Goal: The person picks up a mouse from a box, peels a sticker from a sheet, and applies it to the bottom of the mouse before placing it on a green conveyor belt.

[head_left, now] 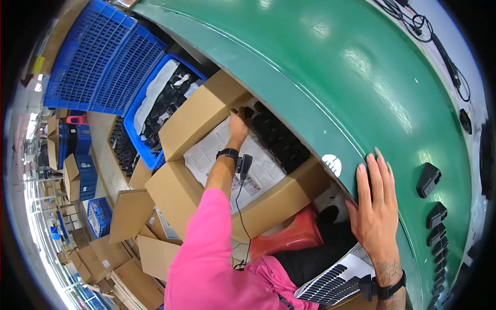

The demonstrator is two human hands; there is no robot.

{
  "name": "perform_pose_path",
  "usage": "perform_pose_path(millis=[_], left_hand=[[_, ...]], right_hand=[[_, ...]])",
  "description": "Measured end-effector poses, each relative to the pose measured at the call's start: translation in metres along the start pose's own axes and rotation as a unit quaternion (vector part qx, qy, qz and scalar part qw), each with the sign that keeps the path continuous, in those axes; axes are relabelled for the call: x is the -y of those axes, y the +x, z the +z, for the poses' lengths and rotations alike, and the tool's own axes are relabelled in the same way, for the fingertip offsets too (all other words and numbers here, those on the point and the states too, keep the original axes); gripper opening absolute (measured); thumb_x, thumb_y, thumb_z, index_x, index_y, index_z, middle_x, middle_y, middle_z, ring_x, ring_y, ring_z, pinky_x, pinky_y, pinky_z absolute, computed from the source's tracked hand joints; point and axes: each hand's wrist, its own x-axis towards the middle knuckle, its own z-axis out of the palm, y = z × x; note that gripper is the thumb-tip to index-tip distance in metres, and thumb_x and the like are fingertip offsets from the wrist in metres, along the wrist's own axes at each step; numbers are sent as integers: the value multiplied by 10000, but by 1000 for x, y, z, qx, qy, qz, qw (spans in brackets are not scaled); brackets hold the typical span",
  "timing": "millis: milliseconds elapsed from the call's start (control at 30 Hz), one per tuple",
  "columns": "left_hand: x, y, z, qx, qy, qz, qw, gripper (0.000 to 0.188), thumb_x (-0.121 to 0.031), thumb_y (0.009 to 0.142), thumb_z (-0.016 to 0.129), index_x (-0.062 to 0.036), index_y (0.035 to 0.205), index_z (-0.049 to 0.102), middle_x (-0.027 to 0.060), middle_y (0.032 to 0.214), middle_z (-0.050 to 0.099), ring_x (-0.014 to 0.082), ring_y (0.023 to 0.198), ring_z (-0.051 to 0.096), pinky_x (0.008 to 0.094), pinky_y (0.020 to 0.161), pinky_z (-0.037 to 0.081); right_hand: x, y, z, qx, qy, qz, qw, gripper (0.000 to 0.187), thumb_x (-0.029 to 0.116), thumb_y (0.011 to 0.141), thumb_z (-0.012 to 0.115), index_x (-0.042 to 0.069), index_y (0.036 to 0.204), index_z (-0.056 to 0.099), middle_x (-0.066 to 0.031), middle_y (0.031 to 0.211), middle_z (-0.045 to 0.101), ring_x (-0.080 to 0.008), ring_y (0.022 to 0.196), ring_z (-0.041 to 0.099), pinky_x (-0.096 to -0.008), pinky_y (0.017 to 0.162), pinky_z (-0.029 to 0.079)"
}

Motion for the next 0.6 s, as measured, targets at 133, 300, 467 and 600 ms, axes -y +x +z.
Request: perform_pose_path(millis=[133, 300, 467, 600], left_hand=[[49, 22, 32, 24, 68, 113, 991, 321, -20, 828, 479, -70, 1141, 532, 269, 1168, 520, 464, 969, 563, 513, 777, 487], [47, 20, 43, 94, 9, 118, 989, 325, -14, 826, 466, -63, 1143, 520, 223, 1128, 536, 447, 1007, 544, 512, 847, 461], [28, 14, 6, -46, -61, 223, 972, 215, -36, 798, 538, -5, 1004, 591, 226, 1048, 592, 399, 1005, 532, 465, 841, 449], [-36, -53, -49, 44, -48, 211, 975, 187, 5, 787, 537, 10, 972, 560, 237, 980, 541, 417, 896, 516, 506, 759, 439]], right_hand=[[1, 5, -2, 8, 13, 3, 1000, 769, 15, 637, 740, -2, 1335, 418, -206, 1425, 375, -417, 1326, 355, -510, 1084, 340], [-2, 5, 1, 13, 7, 9, 1000, 766, 16, 620, 750, -4, 1317, 433, -210, 1424, 383, -417, 1326, 358, -512, 1081, 346], [0, 2, -7, -16, -3, -3, 1000, 786, 32, 606, 767, -1, 1319, 437, -206, 1422, 387, -394, 1333, 359, -495, 1087, 340], [-4, -11, -1, -53, 19, 1, 998, 779, 80, 614, 775, 5, 1318, 448, -196, 1387, 426, -359, 1326, 377, -458, 1093, 336]])
